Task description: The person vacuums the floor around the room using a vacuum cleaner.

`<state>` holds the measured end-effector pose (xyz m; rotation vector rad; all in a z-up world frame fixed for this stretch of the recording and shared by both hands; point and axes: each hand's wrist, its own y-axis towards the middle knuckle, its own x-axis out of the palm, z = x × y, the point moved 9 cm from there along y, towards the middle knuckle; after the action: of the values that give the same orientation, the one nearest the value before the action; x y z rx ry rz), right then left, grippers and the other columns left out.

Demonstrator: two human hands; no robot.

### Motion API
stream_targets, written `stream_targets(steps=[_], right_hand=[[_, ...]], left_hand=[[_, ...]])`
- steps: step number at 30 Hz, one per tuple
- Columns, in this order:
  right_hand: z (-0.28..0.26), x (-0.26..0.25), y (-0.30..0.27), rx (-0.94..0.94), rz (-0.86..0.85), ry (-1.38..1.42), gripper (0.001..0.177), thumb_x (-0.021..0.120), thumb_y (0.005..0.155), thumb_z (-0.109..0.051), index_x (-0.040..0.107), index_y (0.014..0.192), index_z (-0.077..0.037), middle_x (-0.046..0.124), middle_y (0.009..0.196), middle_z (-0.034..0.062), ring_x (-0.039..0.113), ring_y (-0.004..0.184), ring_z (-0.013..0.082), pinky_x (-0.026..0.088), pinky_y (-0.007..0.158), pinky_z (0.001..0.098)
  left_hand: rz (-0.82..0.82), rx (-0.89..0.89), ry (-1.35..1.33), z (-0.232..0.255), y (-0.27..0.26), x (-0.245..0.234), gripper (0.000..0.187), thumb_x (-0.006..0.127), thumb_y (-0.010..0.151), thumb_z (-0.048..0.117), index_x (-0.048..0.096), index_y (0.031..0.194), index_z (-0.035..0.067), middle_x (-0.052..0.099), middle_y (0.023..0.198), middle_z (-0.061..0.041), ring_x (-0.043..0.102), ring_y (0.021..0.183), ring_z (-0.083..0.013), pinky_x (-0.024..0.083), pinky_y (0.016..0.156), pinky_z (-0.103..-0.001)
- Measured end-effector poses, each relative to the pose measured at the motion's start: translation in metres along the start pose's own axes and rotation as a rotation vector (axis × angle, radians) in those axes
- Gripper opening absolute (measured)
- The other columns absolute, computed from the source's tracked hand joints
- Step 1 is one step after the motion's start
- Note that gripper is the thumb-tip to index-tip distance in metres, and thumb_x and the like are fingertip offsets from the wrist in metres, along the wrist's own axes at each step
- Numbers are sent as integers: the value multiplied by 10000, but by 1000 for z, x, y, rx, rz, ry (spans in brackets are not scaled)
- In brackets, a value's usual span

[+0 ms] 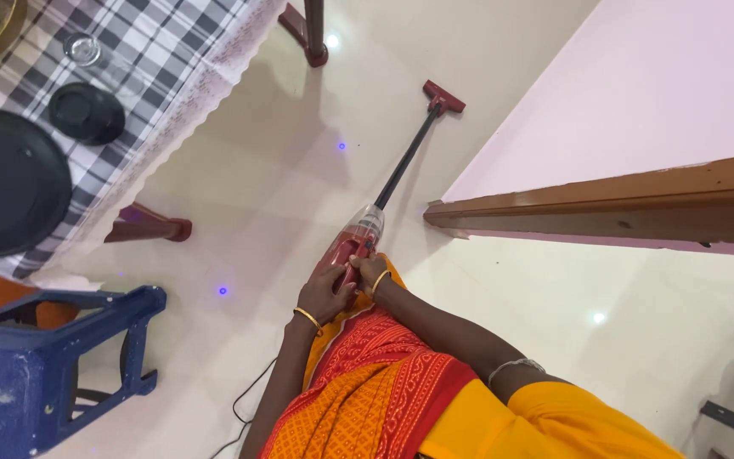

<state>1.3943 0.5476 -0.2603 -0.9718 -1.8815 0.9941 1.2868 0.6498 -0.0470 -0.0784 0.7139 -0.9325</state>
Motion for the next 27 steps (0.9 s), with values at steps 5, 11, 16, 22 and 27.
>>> stream_targets(steps=[5, 11, 16, 22, 27], right_hand=[[38, 3, -25, 42, -121, -112, 336, 618, 936, 12, 509, 1253, 32, 664, 978, 151, 683, 840, 261, 612, 757, 396], [83, -19, -62, 43, -231, -313, 301, 629, 954, -36, 566, 1245, 11, 666, 954, 139, 673, 821, 238, 599, 732, 387], [114, -40, -100, 80, -239, -558, 325, 678, 920, -76, 590, 1229, -23, 692, 989, 113, 694, 853, 230, 602, 732, 381], [115, -42, -126, 6, -320, -787, 286, 689, 933, -120, 644, 1192, -8, 719, 994, 170, 708, 838, 245, 596, 725, 364], [78, -30, -114, -187, -237, -895, 330, 635, 931, -139, 622, 1230, -2, 709, 1027, 190, 712, 869, 266, 598, 741, 395]], left_hand=[[67, -52, -8, -14, -55, 9, 520, 714, 870, 350, 672, 1302, 64, 681, 1293, -149, 672, 1132, -334, 528, 959, -420], [1, -161, -88, -27, -118, 34, 517, 715, 866, 353, 676, 1289, 58, 725, 1207, -150, 714, 1078, -303, 560, 944, -390], [-142, -345, -149, -57, -167, 70, 567, 741, 875, 373, 642, 1335, 58, 719, 1187, -151, 725, 1076, -263, 571, 933, -362], [-87, -339, -451, -79, -202, 107, 627, 753, 884, 320, 557, 1407, 35, 674, 1302, -114, 681, 1187, -219, 570, 971, -348], [-23, -296, -503, -56, -177, 116, 676, 723, 876, 297, 495, 1471, 69, 718, 1255, -133, 713, 1139, -237, 568, 955, -358]])
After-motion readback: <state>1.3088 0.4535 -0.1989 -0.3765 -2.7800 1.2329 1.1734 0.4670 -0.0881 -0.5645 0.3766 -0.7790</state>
